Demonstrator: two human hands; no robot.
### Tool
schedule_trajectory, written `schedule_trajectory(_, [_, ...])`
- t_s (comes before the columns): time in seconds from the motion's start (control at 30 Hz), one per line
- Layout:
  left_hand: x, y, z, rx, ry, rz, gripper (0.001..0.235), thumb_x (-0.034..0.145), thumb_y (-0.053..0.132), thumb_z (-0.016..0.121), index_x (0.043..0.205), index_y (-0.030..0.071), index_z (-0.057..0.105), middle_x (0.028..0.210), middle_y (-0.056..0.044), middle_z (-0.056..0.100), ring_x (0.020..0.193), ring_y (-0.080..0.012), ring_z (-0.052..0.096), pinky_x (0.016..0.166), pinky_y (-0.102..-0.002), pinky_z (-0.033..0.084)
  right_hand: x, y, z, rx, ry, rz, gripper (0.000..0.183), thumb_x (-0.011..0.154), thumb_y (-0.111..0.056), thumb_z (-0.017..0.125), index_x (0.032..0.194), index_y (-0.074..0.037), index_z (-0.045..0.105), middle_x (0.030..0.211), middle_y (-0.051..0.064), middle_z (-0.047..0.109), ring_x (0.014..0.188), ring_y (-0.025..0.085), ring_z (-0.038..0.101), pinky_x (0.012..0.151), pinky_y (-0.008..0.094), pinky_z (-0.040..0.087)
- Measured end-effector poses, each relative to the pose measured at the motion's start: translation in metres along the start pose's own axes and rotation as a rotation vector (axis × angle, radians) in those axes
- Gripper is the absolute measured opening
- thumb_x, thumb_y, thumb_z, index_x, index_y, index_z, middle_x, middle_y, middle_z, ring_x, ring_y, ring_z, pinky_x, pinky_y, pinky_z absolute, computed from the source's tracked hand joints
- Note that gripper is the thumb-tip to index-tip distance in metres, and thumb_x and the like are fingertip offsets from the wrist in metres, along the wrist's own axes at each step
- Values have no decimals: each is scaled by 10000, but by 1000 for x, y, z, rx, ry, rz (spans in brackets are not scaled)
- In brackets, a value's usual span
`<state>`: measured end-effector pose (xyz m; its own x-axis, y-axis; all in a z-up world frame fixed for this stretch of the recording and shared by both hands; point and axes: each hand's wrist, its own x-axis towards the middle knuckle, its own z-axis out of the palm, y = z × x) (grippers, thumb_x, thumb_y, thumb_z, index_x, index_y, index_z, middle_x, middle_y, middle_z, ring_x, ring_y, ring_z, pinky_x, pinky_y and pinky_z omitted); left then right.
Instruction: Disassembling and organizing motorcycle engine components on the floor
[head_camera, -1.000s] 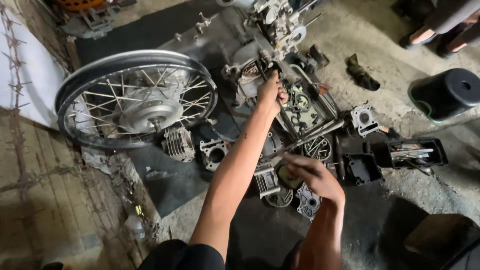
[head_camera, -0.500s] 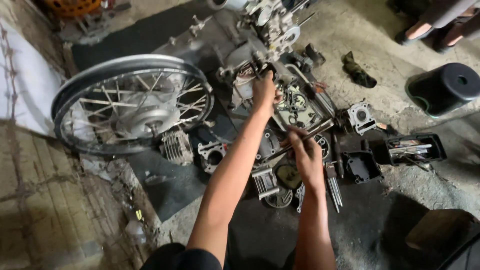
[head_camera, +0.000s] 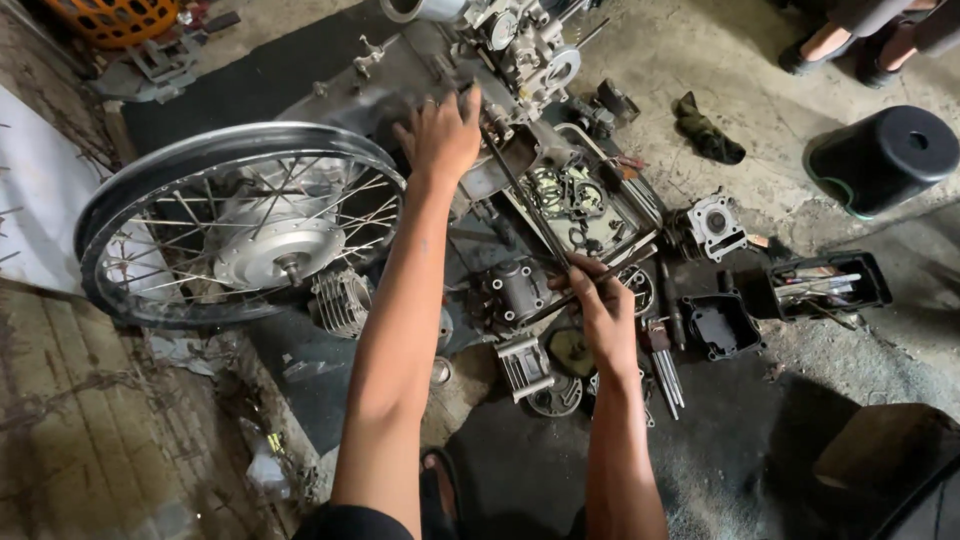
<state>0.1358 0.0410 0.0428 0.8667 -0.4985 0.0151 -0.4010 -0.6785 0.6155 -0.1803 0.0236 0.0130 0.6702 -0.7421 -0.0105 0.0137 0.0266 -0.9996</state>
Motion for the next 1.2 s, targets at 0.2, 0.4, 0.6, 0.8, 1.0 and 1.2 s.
schedule_trajectory(0.2, [17,5,-6,43,-14,-12,982,888,720,37,1226,56,677,1287,-165,649,1224,-397,598,1132,-769,207,2,2,1,-12,11,39,360,1002,-165,574,1305,-1,678,899,85,757,744,114,623,634,210,437])
schedule_trajectory(0.4, [26,4,4,-5,62,8,723,1008,636,261,676,118,641,777,-89,682,778,-314,713,1063,-788,344,-3,-2,5,-74,22,34,369,1000,-166,571,1314,-3,675,881,82,765,715,114,617,631,218,445])
schedule_trajectory(0.6, [34,3,16,83,161,86,683,1024,587,290,856,89,727,946,-146,709,854,-331,690,1008,-688,393,0,-4,5,-45,13,4,344,1004,-133,564,1293,12,682,879,97,758,716,121,633,620,207,450])
schedule_trajectory(0.8, [38,2,20,42,78,7,579,1037,544,274,864,133,643,973,-70,661,1010,-306,656,1077,-660,385,2,17,-2,-66,23,-42,382,998,-159,570,1325,18,657,938,106,777,759,136,643,654,229,458])
schedule_trajectory(1.0, [34,6,12,23,19,-22,598,1030,498,235,1263,117,633,1260,-99,636,1250,-327,558,1180,-693,229,-1,13,3,-79,8,9,431,985,-189,610,1372,2,633,1015,110,778,931,172,682,850,274,514])
schedule_trajectory(1.2, [29,9,14,-47,91,29,694,965,607,265,1095,121,742,1321,-124,626,1286,-398,531,1161,-745,203,12,15,5,-53,-57,20,450,944,-205,653,1318,45,662,843,106,735,824,207,710,887,322,535])
